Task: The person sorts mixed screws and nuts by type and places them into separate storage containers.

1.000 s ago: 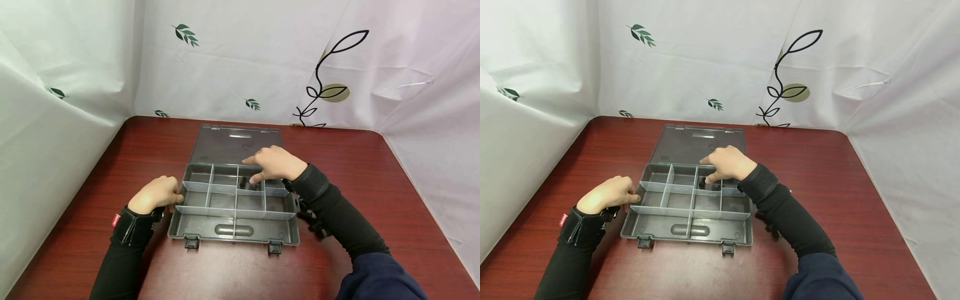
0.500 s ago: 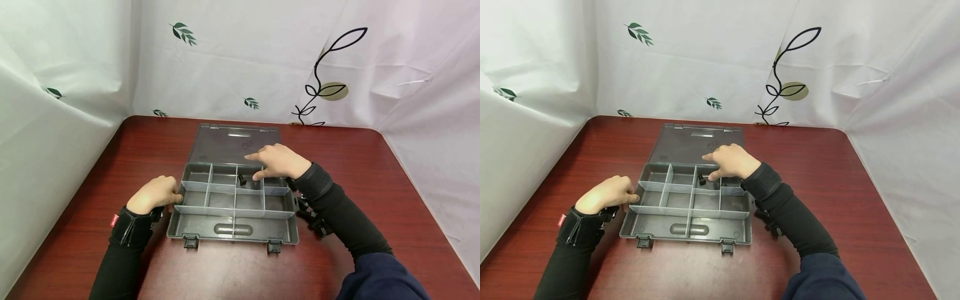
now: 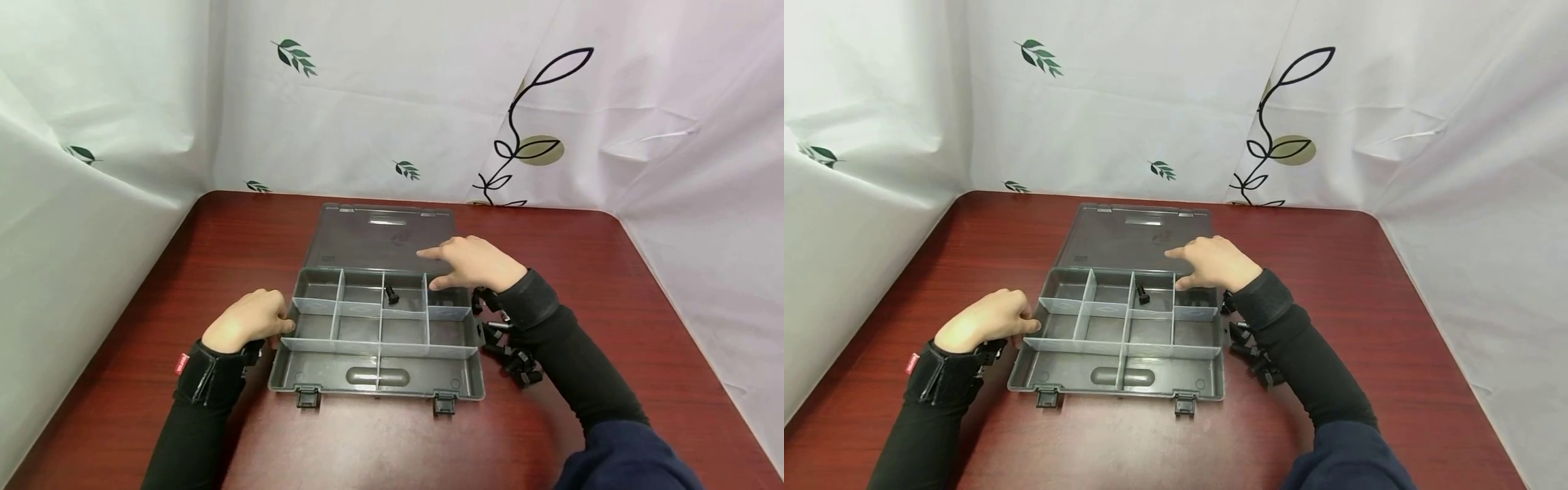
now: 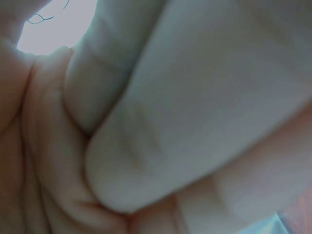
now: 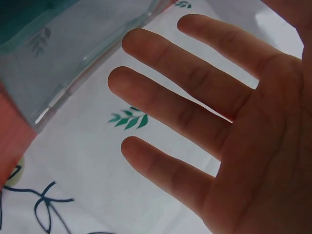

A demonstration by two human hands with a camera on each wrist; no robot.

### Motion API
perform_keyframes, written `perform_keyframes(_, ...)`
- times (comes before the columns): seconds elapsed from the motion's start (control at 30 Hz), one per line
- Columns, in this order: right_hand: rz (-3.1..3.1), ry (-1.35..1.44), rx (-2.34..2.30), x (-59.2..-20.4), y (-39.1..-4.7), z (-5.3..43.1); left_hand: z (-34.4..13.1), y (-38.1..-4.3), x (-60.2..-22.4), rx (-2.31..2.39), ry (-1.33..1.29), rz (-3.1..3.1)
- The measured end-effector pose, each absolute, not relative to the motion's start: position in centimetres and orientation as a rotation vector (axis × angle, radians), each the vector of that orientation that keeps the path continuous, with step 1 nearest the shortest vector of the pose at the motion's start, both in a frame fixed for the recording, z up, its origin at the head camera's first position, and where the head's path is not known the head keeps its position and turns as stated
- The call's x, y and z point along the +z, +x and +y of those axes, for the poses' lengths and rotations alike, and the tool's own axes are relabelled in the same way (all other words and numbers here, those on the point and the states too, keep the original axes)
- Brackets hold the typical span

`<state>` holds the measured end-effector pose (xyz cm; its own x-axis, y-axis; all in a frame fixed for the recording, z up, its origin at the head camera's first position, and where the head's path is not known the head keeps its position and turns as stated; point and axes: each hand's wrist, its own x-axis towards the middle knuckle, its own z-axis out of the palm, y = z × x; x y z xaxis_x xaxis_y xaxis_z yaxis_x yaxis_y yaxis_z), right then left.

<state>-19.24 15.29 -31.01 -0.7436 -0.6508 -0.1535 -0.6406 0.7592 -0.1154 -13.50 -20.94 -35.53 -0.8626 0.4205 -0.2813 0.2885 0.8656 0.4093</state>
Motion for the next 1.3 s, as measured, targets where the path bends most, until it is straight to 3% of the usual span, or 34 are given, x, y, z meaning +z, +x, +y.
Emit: perform_keyframes(1.3,2.781,-0.627,-0.306,-31.4,-18.9,25.5,-20.9,-13.4,-35.6,0.509,0.501,2.66)
